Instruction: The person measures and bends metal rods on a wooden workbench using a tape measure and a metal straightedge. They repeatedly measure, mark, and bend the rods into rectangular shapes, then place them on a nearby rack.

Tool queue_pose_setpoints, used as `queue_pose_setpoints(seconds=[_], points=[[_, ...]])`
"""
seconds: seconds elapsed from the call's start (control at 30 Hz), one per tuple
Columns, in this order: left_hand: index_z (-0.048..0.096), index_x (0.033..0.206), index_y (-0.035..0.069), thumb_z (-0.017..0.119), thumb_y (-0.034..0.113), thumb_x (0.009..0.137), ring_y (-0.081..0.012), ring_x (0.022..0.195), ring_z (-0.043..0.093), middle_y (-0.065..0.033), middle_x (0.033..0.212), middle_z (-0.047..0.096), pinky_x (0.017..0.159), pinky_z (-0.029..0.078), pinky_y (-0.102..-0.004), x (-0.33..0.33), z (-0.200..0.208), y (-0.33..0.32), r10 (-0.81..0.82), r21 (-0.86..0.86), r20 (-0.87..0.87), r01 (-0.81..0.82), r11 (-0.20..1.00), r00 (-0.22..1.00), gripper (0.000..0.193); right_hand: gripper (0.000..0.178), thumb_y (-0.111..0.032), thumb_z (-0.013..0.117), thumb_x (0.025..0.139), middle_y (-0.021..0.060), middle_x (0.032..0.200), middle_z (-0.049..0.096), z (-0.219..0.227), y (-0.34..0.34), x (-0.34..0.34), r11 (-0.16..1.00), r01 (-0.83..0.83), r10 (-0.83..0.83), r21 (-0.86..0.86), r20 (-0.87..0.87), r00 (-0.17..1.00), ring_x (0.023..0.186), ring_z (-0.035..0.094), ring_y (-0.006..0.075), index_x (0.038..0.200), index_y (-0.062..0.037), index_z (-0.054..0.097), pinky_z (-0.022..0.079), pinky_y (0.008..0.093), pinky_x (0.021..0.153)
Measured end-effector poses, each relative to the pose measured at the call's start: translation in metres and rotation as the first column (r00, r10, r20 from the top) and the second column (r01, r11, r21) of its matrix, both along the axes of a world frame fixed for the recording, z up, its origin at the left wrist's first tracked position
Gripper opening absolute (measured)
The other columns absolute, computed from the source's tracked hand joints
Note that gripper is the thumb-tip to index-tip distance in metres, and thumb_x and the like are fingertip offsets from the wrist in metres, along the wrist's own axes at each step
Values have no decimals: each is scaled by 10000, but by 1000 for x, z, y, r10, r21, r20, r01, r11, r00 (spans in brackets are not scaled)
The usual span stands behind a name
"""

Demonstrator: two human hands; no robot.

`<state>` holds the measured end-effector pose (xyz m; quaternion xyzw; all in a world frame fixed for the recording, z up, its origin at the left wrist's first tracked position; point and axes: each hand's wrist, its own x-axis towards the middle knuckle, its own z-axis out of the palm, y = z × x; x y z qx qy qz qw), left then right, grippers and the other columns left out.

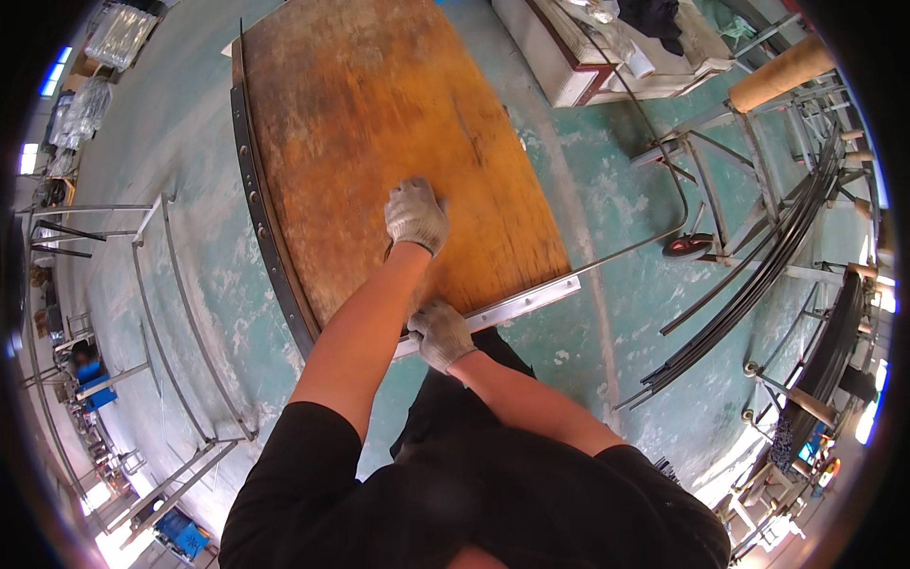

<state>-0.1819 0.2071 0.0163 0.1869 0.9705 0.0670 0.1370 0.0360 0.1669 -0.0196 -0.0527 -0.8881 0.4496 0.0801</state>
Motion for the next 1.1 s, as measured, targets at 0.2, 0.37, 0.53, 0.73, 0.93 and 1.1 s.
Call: queue_pose_setpoints(seconds=[0.2,0.37,0.53,0.73,0.93,1.1], points=[[599,1435,31,814,266,878,-310,1054,721,-176,1105,737,937,572,-410,67,-1,-95,157,423,396,-332,843,905,642,13,-112,721,891,160,880,699,5,2,-3,999,36,-34,-33,82,996,922,676,411,886,-101,717,549,536,803],[555,1522,16,845,130,789,-311,1128,722,-178,1223,740,988,567,-394,152,1,-195,131,445,463,-358,821,876,796,198,-214,661,999,205,1066,768,15,8,-7,987,90,-44,-136,311,950,1057,719,437,1137,-110,758,571,552,908],[596,1450,6,781,103,799,-372,1150,693,-201,1194,728,1007,552,-445,179,-7,-214,74,529,275,-215,821,959,684,247,-318,703,989,176,1052,776,25,9,-13,990,-69,105,-121,322,941,1030,726,396,1143,-139,775,577,515,901],[663,1270,60,691,85,833,-460,1189,614,-226,1234,684,1034,506,-539,175,-6,-193,99,461,209,-188,867,973,439,318,-329,767,954,115,1066,796,21,17,-11,951,-175,266,-254,389,882,992,761,258,1188,-116,788,593,393,898],[653,1261,42,684,75,822,-445,1206,629,-227,1241,695,1038,517,-524,178,6,-200,55,501,268,-188,845,962,441,449,-323,833,871,102,1102,806,22,17,-12,884,-113,332,-454,440,834,1015,765,211,1270,-124,777,594,359,929],[672,1332,32,714,46,790,-416,1133,707,-228,1184,746,989,569,-457,197,13,-224,-14,560,310,-171,810,950,544,332,-224,829,900,89,1066,787,36,14,-13,935,-189,326,-301,517,791,1004,743,193,1192,-76,772,579,357,936]])
